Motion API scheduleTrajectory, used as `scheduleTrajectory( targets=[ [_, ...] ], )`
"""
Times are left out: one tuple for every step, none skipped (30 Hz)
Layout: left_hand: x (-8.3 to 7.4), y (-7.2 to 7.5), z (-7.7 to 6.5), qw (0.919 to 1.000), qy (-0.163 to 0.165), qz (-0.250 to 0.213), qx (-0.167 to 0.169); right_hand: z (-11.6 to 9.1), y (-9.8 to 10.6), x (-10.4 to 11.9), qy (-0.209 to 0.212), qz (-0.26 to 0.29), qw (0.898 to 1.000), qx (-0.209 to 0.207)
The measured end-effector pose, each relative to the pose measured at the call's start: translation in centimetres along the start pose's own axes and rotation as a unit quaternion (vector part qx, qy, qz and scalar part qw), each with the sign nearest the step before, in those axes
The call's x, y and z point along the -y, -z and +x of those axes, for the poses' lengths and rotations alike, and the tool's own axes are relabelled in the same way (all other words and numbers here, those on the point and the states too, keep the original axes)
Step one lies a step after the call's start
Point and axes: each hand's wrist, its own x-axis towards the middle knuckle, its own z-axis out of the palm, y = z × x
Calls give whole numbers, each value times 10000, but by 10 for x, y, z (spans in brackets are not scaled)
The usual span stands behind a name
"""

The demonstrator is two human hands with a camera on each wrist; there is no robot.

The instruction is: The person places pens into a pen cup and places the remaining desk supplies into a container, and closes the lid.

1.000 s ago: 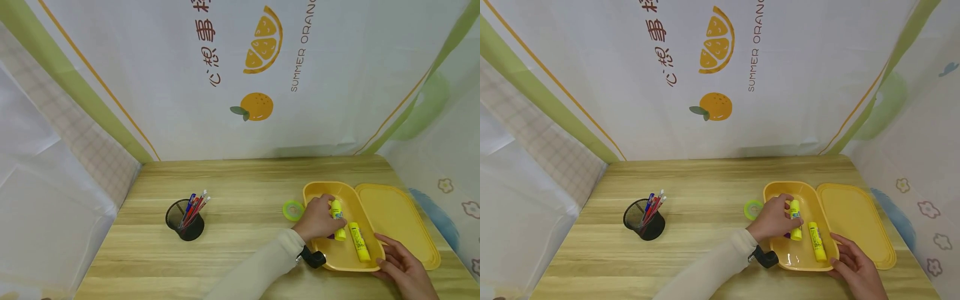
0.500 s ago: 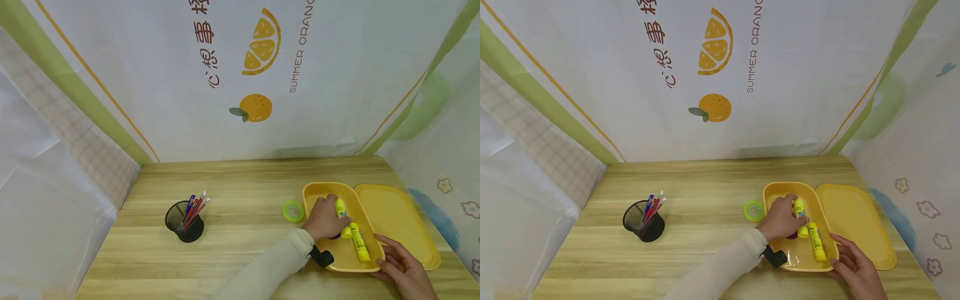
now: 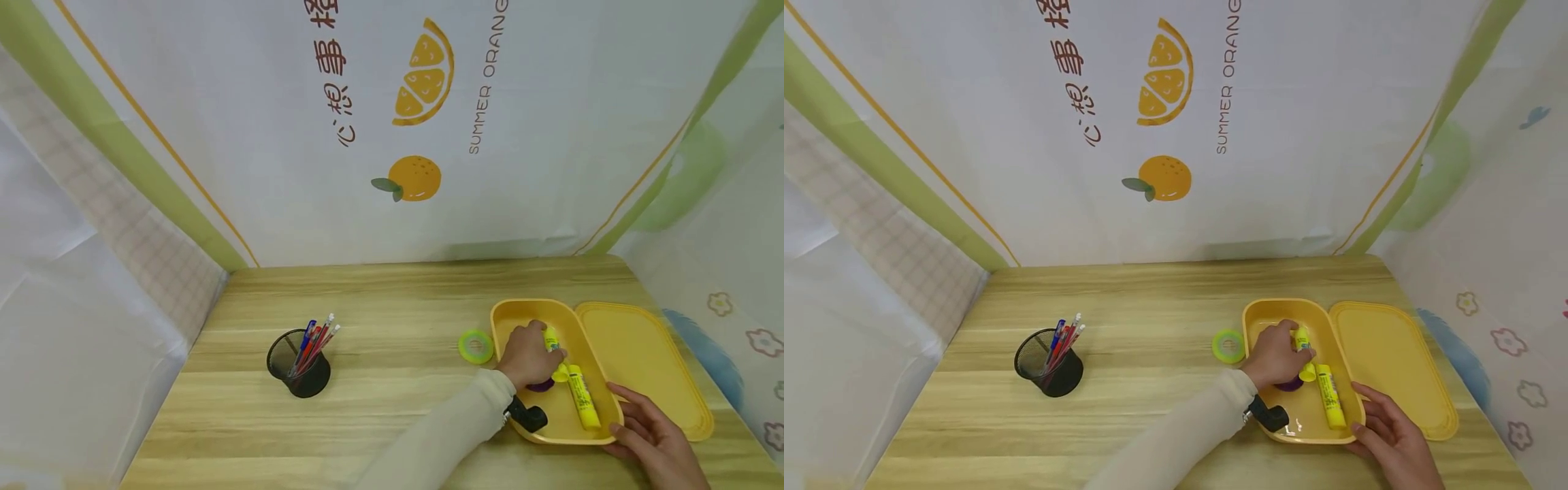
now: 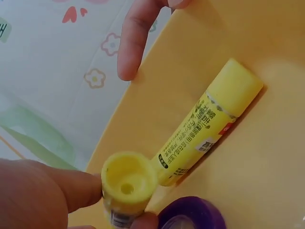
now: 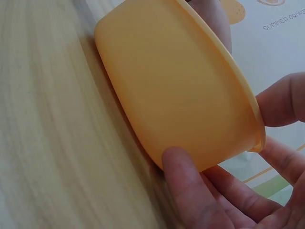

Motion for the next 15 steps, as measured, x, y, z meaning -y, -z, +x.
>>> scheduleTrajectory(
  targets=[
    [0,0,1,10000,46,-43,-36,0,0,0,14,5,10000,17],
    [0,-1,1,9999,84,-53,-76,0,-1,0,6,14,10000,24],
    [0,-1,2,9998,122,-86,-112,0,-1,1,-11,-11,10000,24],
    [0,-2,2,9997,151,-121,-133,0,-1,1,-53,-27,10000,11],
    [-1,-2,2,9996,191,-164,-150,0,-2,1,-99,-74,9999,-14],
    [-1,-2,3,9994,225,-190,-160,1,-2,2,-149,-122,9998,-40],
    [-1,-2,3,9994,243,-182,-168,1,-3,2,-203,-163,9996,-58],
    [-1,-2,3,9994,250,-179,-158,1,-3,2,-237,-206,9995,-80],
    [-1,-2,2,9994,261,-202,-134,1,-3,2,-263,-246,9993,-94],
    [-2,-2,2,9994,265,-213,-119,0,-3,2,-289,-271,9992,-108],
    [-2,-2,2,9993,274,-228,-108,0,-3,2,-299,-303,9990,-118],
    [-2,-2,2,9993,271,-229,-96,0,-3,2,-302,-301,9990,-117],
    [-2,-2,1,9993,268,-260,-83,0,-3,2,-310,-298,9990,-116],
    [-2,-2,1,9992,266,-277,-76,0,-3,2,-307,-294,9990,-114],
    [-2,-2,1,9992,248,-322,-62,0,-3,3,-303,-283,9991,-106]
  ],
)
